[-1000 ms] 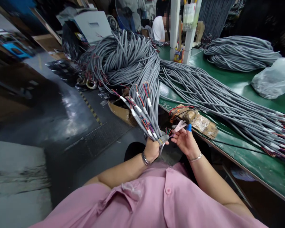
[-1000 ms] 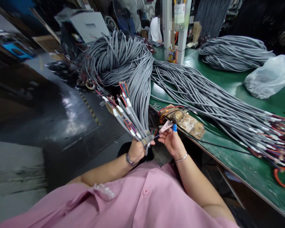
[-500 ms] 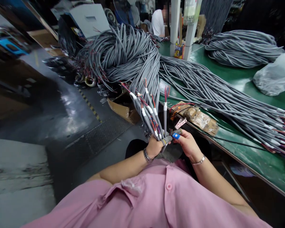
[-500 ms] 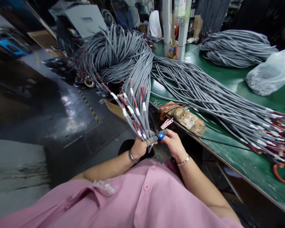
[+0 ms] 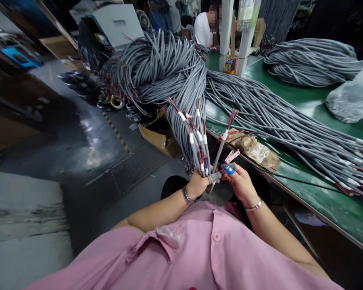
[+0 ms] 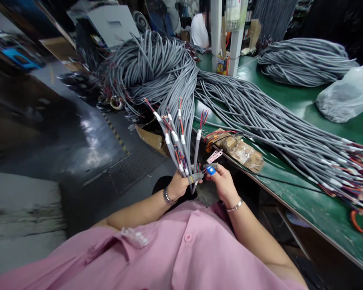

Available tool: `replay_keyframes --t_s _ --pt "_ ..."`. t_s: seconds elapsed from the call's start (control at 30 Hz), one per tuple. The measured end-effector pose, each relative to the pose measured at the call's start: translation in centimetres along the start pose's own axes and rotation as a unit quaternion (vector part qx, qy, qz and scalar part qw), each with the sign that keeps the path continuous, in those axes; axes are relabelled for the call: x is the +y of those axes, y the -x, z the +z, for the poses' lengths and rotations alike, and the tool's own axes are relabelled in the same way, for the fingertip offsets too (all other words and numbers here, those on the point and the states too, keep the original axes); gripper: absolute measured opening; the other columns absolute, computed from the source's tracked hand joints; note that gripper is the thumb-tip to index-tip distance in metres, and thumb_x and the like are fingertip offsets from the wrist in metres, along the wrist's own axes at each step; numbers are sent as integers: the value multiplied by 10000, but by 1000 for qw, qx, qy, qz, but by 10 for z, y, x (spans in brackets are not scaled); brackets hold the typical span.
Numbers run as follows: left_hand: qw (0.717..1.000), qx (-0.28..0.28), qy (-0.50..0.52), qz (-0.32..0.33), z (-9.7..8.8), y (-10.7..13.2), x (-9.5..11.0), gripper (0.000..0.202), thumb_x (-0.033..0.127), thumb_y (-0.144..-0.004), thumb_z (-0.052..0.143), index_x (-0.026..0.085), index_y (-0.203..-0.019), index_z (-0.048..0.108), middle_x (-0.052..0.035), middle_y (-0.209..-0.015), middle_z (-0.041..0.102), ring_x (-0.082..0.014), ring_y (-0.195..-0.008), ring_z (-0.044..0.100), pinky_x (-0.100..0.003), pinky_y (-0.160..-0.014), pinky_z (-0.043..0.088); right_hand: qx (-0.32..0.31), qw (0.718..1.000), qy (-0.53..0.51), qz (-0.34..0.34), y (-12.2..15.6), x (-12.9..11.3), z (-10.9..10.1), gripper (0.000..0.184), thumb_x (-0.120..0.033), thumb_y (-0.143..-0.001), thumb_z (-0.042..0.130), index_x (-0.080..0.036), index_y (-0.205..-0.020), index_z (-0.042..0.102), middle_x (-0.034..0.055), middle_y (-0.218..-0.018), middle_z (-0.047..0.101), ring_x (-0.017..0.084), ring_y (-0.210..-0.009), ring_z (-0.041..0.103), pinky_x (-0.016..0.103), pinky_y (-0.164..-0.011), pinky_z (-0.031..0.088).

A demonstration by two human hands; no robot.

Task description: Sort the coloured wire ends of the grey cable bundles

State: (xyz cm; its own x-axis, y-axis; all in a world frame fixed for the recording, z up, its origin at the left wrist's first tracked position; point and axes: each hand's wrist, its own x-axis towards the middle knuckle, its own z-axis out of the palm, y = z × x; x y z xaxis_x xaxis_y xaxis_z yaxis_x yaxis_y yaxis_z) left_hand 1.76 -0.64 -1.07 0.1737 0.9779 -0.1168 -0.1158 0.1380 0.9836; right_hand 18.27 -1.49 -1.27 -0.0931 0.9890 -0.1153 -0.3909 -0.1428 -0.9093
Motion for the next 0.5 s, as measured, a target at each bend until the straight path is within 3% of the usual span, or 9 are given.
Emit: replay_keyframes --t_s 0.1,0.2,0.5 --pt "1000 8 21 1 1 0 1 291 333 -611 838 139 -725 654 -12 -619 664 -151 -534 633 -248 -509 486 -27 999 -19 39 2 -1 -1 263 -403 -755 760 -199 -911 703 -1 -757 645 118 -660 595 262 -654 495" --pt "1000 0 -4 20 2 0 3 271 340 -632 824 137 -675 648 -19 -595 665 -153 -535 631 -258 -536 496 -44 998 24 27 3 -5 5 257 -392 -747 769 -203 -898 680 2 -731 665 133 -657 615 251 -614 463" --pt "1000 18 2 21 4 2 10 263 321 -628 821 140 -643 631 -14 -554 645 -153 -522 626 -253 -518 487 -12 999 53 -1 5 -2 9 213 -395 -763 744 -205 -801 654 -6 -680 665 125 -609 581 256 -605 445"
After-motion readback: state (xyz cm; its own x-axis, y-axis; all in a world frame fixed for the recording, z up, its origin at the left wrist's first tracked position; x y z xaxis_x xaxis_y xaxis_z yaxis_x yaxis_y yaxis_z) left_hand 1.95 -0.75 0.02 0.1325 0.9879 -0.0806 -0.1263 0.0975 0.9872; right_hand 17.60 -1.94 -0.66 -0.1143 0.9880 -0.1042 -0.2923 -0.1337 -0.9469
